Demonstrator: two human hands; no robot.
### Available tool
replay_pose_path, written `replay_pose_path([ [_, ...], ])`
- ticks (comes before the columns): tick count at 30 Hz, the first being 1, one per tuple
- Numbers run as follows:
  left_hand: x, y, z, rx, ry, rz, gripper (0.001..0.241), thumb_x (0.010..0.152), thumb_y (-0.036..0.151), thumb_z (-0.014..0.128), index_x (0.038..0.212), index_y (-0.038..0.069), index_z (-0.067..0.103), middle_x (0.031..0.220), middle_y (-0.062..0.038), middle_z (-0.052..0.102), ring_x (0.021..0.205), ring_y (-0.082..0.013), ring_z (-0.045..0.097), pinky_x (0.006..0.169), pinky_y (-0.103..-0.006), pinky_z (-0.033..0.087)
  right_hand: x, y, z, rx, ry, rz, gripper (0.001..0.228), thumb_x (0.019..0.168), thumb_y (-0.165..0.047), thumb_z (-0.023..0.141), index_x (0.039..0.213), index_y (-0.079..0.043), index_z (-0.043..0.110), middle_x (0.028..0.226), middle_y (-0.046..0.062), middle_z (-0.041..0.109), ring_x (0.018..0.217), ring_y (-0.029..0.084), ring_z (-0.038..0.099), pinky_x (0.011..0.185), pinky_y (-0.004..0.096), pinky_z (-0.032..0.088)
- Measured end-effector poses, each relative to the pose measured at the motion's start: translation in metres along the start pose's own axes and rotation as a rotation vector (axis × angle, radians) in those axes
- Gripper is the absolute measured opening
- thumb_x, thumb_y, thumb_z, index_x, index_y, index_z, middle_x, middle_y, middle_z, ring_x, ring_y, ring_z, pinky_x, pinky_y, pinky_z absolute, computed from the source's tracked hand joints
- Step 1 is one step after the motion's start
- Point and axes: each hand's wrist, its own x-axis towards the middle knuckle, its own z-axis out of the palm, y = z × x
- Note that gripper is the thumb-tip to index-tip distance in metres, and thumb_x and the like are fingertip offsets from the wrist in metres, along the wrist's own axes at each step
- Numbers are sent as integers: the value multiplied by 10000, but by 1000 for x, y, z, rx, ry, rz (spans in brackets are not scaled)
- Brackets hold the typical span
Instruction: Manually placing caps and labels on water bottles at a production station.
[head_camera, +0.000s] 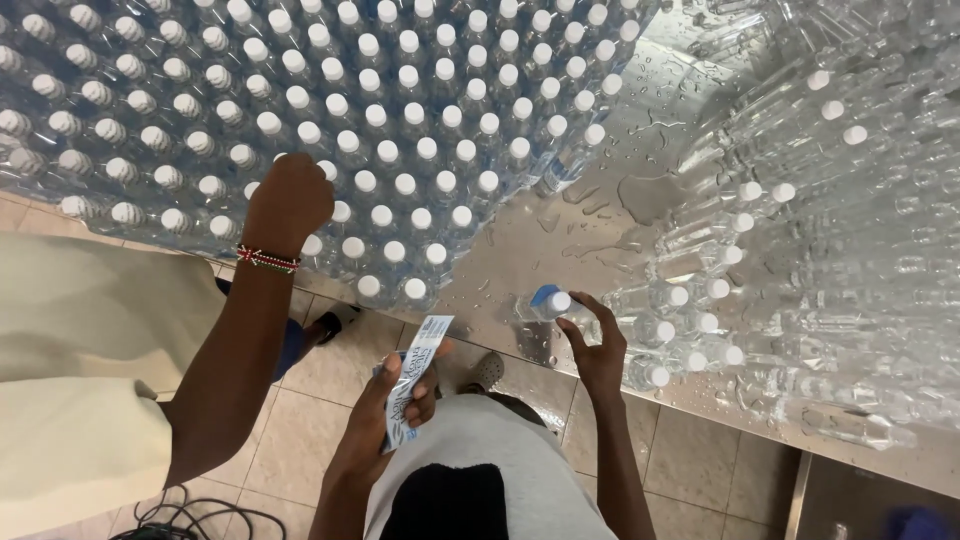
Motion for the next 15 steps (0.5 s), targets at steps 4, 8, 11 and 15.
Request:
replay_pose_path([
  [4, 5, 2, 4, 2, -19, -13, 817, 1023, 561, 566, 1541, -70, 593, 775, 9, 458, 597, -68, 340, 551, -249, 310, 2, 3, -2, -61, 2, -24, 450, 955, -147, 869, 1363, -75, 692, 1299, 65, 780, 1245, 243, 742, 1117, 413, 593],
  [8, 5, 0, 4, 2, -5, -35, 808, 1024, 564, 556, 1536, -58, 614, 785, 7, 451, 614, -78, 350, 582, -253, 322, 2, -2, -5, -46, -82, 30, 524, 934, -156, 880, 1414, -101, 678, 1400, 67, 747, 1352, 248, 698, 1182, 430, 556],
  [11, 13, -4, 4, -33, 7, -34, 777, 1046, 554, 523, 1522, -52, 621, 775, 4, 463, 592, -72, 356, 574, -260, 316, 13, 2, -1, -16, -184, 158, 647, 909, -248, 872, 1498, -123, 634, 1500, 75, 690, 1412, 274, 640, 1194, 441, 517],
  [15, 12, -9, 4, -24, 7, -98, 778, 1034, 536, 544, 1554, -39, 616, 784, 3, 442, 609, -83, 345, 569, -262, 307, -1, 14, 7, -53, -174, 384, 728, 843, -349, 903, 1493, -153, 642, 1516, 63, 686, 1457, 270, 605, 1209, 457, 485],
])
